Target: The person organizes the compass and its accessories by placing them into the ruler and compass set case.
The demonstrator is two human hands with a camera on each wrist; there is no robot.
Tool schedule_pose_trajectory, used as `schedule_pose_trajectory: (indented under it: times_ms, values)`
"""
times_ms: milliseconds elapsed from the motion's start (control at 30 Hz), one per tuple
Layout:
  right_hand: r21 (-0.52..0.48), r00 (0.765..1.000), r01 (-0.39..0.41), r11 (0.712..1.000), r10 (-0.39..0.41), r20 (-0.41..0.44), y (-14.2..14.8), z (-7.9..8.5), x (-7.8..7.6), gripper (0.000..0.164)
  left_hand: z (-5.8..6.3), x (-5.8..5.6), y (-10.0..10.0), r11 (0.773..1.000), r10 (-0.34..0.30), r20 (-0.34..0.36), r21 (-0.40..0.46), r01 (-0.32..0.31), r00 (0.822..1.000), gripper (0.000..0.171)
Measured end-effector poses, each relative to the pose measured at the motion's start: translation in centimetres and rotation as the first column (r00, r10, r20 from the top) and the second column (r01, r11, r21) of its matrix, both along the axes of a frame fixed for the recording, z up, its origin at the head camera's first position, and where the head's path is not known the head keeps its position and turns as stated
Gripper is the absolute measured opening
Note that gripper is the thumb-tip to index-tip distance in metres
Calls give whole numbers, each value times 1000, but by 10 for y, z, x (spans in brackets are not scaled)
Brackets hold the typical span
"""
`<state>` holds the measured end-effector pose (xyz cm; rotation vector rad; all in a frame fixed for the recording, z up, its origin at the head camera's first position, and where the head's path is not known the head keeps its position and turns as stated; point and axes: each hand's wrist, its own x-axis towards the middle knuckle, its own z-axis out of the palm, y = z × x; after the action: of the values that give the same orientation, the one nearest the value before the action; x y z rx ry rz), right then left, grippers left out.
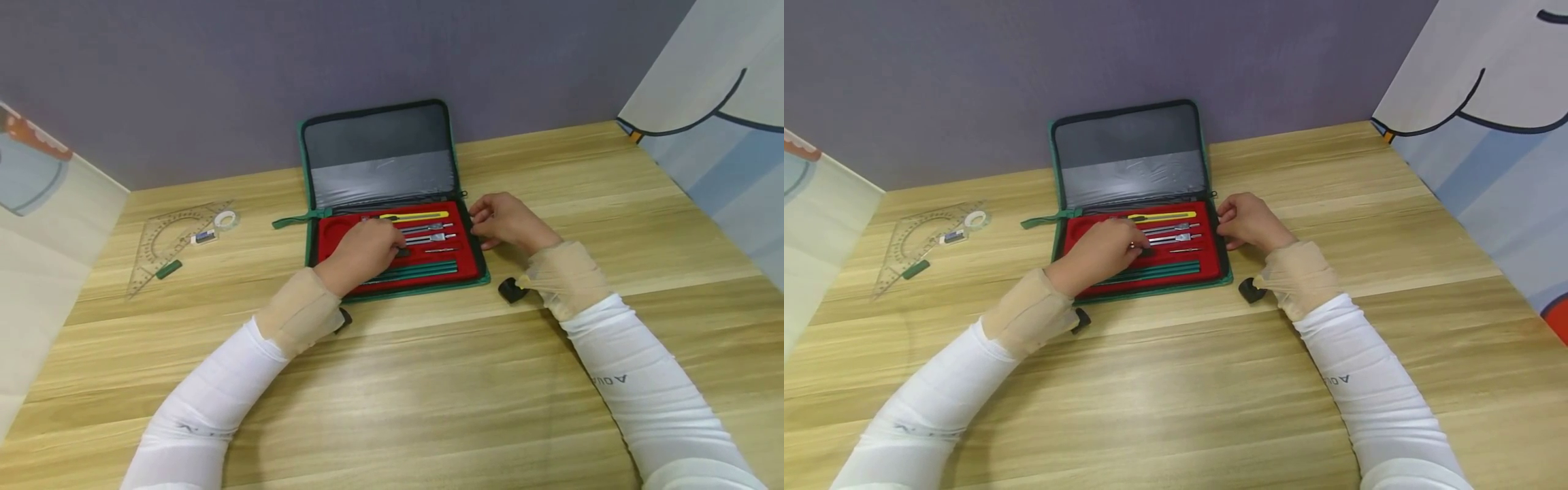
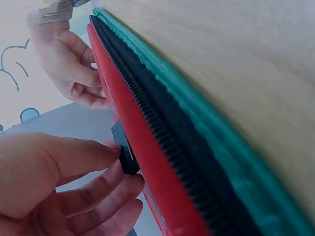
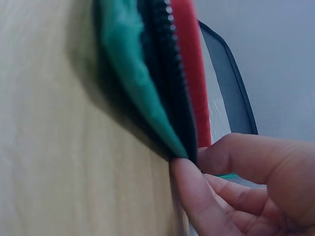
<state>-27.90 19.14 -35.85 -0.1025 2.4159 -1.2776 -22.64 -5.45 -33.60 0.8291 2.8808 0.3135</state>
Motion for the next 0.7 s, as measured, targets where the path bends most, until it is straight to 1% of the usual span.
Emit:
schedule_pose_trajectory:
  times_ms: [267,400,567,700]
  values:
    - [4,1000,-2,1000,2,11,0,1,0,37,0,-1,4,999,-6,2,33,6,1000,23]
    - [5,1000,-3,1000,3,12,1,1,0,38,-1,-2,7,1000,-10,-7,28,10,1000,23]
    - [4,1000,-3,1000,3,13,0,1,0,38,-1,-1,9,1000,1,-21,5,-1,1000,25]
    - [4,1000,-8,1000,8,0,0,1,0,37,-1,0,12,1000,-3,-29,4,3,1000,26]
